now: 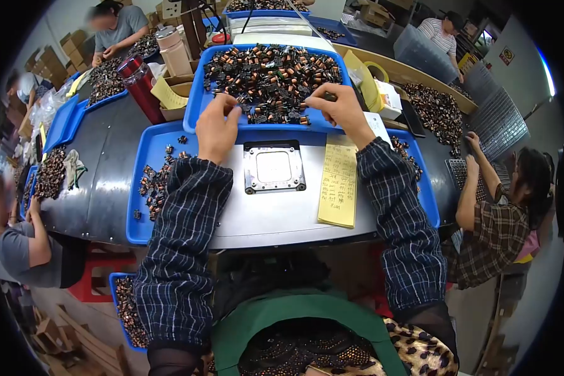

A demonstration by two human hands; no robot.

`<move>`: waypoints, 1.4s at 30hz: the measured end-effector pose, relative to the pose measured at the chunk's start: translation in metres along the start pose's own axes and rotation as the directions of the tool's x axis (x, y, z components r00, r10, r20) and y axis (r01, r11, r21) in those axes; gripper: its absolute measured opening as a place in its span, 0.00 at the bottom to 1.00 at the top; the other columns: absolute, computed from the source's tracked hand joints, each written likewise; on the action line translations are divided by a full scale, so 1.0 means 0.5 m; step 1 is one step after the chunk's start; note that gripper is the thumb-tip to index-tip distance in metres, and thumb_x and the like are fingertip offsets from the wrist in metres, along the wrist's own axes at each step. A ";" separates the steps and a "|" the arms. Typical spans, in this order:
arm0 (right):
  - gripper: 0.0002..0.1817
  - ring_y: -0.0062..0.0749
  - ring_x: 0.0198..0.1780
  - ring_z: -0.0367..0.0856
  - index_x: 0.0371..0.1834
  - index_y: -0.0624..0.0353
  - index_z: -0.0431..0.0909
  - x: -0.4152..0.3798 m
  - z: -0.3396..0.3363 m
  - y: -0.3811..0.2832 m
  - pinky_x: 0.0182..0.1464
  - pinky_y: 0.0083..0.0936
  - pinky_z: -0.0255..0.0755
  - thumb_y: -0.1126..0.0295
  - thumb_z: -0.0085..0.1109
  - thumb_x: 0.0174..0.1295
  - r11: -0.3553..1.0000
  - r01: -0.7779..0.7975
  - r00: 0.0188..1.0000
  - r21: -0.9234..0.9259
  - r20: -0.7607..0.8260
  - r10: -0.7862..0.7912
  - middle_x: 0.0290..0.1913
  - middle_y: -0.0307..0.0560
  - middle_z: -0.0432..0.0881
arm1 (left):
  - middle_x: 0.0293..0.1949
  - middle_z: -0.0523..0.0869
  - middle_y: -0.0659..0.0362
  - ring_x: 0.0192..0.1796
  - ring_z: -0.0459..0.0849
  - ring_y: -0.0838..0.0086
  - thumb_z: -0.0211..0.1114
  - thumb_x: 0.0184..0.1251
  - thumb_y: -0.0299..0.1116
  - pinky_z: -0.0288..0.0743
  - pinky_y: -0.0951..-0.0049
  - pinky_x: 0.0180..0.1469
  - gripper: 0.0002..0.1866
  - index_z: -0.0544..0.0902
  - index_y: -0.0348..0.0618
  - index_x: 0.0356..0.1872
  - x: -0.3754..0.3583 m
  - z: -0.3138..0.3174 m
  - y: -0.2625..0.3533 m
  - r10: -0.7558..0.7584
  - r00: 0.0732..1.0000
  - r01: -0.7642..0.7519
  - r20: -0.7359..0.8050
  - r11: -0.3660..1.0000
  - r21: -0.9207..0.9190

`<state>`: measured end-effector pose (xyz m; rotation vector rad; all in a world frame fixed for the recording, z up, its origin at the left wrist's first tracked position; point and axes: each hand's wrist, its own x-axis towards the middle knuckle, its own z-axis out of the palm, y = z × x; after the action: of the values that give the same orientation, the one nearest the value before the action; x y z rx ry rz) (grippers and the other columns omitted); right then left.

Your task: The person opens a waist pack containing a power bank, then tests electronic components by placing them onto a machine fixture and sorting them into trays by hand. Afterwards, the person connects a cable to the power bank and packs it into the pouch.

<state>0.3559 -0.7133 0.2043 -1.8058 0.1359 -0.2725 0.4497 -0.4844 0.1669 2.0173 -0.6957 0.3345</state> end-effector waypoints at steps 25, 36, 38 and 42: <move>0.11 0.17 0.19 0.74 0.40 0.63 0.75 0.011 -0.074 0.050 0.11 0.05 0.58 0.72 0.55 0.54 0.694 -0.031 0.999 0.719 0.035 0.008 0.27 0.43 0.76 | 0.30 0.77 0.53 0.35 0.76 0.60 0.60 0.47 0.19 0.71 0.67 0.38 0.09 0.79 0.36 0.33 -0.125 -0.021 0.114 0.379 0.802 -0.447 0.462 0.893 0.044; 0.14 0.23 0.33 0.80 0.46 0.66 0.70 -0.043 0.026 -0.007 0.10 0.06 0.59 0.70 0.49 0.59 0.639 -0.168 0.983 0.750 0.177 0.050 0.39 0.56 0.76 | 0.28 0.77 0.54 0.36 0.75 0.61 0.56 0.49 0.20 0.71 0.67 0.38 0.07 0.79 0.37 0.31 -0.125 -0.013 0.111 0.323 0.832 -0.397 0.451 0.915 0.077; 0.13 0.25 0.33 0.80 0.45 0.65 0.71 -0.050 0.046 -0.012 0.10 0.05 0.60 0.72 0.50 0.58 0.747 -0.172 0.982 0.642 0.176 0.074 0.37 0.54 0.77 | 0.31 0.78 0.55 0.35 0.78 0.66 0.60 0.48 0.18 0.71 0.72 0.38 0.10 0.79 0.36 0.34 -0.125 -0.027 0.108 0.312 0.874 -0.303 0.372 0.949 -0.084; 0.12 0.24 0.33 0.80 0.44 0.66 0.71 -0.074 0.068 -0.013 0.11 0.05 0.62 0.74 0.52 0.56 0.747 -0.304 0.935 0.591 0.337 0.113 0.36 0.54 0.77 | 0.32 0.81 0.55 0.33 0.80 0.72 0.61 0.48 0.17 0.73 0.77 0.38 0.13 0.80 0.38 0.38 -0.137 -0.112 0.081 0.186 0.982 -0.183 0.030 0.979 -0.088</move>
<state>0.3286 -0.6710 0.1987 -1.1108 0.0346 0.1064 0.3732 -0.4291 0.1906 1.8873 -0.9095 0.3703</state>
